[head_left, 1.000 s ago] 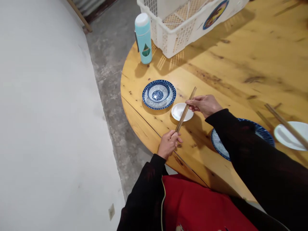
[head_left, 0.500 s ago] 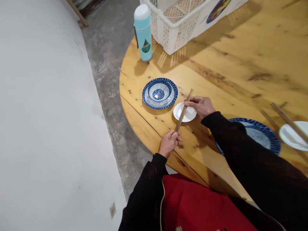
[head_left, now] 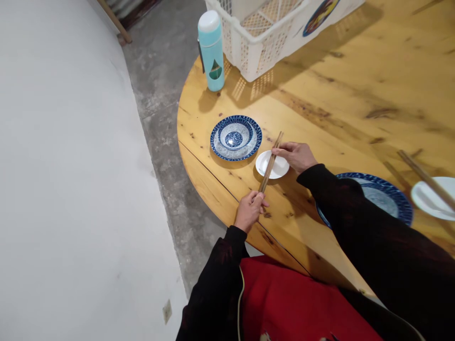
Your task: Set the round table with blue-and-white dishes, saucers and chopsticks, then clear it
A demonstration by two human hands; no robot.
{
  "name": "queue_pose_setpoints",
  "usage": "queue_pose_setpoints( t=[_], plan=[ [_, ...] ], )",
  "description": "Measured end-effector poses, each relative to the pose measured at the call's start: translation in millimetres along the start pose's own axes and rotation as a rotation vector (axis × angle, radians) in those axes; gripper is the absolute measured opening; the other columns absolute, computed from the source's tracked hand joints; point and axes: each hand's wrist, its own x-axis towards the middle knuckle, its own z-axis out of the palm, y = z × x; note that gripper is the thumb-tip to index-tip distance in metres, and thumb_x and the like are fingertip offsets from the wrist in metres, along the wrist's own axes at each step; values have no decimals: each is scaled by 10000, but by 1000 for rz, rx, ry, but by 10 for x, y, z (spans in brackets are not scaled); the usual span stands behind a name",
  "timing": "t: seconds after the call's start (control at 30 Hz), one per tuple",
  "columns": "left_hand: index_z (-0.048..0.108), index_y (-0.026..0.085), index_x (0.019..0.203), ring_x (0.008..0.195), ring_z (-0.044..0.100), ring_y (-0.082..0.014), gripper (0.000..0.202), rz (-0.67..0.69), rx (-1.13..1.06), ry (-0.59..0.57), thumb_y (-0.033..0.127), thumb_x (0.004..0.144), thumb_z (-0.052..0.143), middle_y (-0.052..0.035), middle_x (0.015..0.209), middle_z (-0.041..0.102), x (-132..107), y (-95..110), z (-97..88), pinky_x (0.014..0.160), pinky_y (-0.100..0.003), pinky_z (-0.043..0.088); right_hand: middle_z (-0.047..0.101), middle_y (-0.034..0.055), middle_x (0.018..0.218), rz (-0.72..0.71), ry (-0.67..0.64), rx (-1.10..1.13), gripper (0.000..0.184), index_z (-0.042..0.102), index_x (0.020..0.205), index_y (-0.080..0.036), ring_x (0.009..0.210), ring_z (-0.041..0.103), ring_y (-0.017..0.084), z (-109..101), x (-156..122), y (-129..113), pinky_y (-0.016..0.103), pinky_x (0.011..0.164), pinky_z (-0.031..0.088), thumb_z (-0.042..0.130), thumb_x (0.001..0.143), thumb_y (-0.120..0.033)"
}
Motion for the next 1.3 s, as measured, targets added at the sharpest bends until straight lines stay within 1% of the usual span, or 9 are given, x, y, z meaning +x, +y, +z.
queue_pose_setpoints(
  t=[0.13, 0.23, 0.33, 0.43, 0.53, 0.67, 0.93, 1.1, 1.3],
  plan=[
    [568, 168, 831, 534, 524, -59, 442, 27, 32, 23, 604, 898, 540, -14, 781, 648, 0, -30, -28, 479, -168, 374, 692, 28, 668, 20, 98, 22, 226, 733, 743, -157, 633, 607, 164, -29, -26, 26, 259, 570, 478, 823, 660, -347],
    [563, 177, 830, 635, 606, -98, 398, 64, 106, 71, 556, 933, 504, -12, 779, 641, 59, -25, -89, 563, -189, 442, 649, 17, 600, 71, 161, 19, 191, 711, 717, -149, 576, 589, 150, -66, -87, 91, 246, 522, 471, 771, 716, -330],
    [593, 182, 852, 757, 646, -141, 335, 145, 252, 110, 476, 964, 476, -22, 800, 651, 209, 34, -174, 683, -236, 503, 602, 3, 528, 125, 174, 30, 179, 690, 707, -147, 491, 555, 136, -92, -210, 173, 236, 448, 456, 736, 742, -317],
    [637, 185, 1024, 872, 677, -170, 283, 223, 346, 98, 408, 972, 471, -54, 944, 698, 403, 131, -233, 819, -289, 533, 615, 8, 523, 144, 158, 50, 122, 693, 722, -145, 471, 565, 136, -85, -364, 234, 226, 425, 466, 735, 724, -259],
    [621, 182, 1210, 940, 699, -190, 328, 255, 401, 75, 344, 964, 476, -73, 1034, 716, 556, 221, -241, 886, -313, 534, 642, 19, 540, 154, 129, 86, 57, 688, 712, -150, 487, 596, 144, -53, -486, 257, 232, 454, 504, 729, 700, -188],
    [625, 174, 1247, 945, 708, -204, 353, 272, 443, 40, 312, 968, 460, -67, 995, 732, 638, 300, -214, 901, -322, 535, 675, 34, 573, 164, 101, 139, 59, 688, 703, -164, 529, 641, 168, -14, -545, 272, 258, 505, 550, 742, 681, -152],
    [652, 165, 1178, 917, 700, -171, 316, 289, 405, 4, 262, 958, 447, -72, 1083, 727, 662, 422, -196, 905, -280, 526, 683, 32, 582, 185, 117, 239, 102, 682, 711, -173, 543, 657, 182, 33, -549, 325, 288, 539, 584, 772, 666, -153],
    [656, 164, 1192, 910, 695, -178, 324, 283, 394, -2, 290, 960, 467, -68, 1044, 731, 684, 428, -222, 889, -288, 528, 679, 25, 573, 188, 138, 243, 107, 677, 728, -165, 538, 654, 169, 55, -572, 305, 260, 524, 573, 749, 669, -113],
    [652, 167, 1194, 910, 696, -186, 314, 285, 397, -28, 288, 966, 473, -81, 1076, 730, 691, 406, -247, 881, -299, 529, 675, 22, 585, 190, 167, 247, 87, 676, 744, -156, 526, 637, 150, 77, -590, 293, 251, 524, 576, 709, 705, -86]
  ],
)
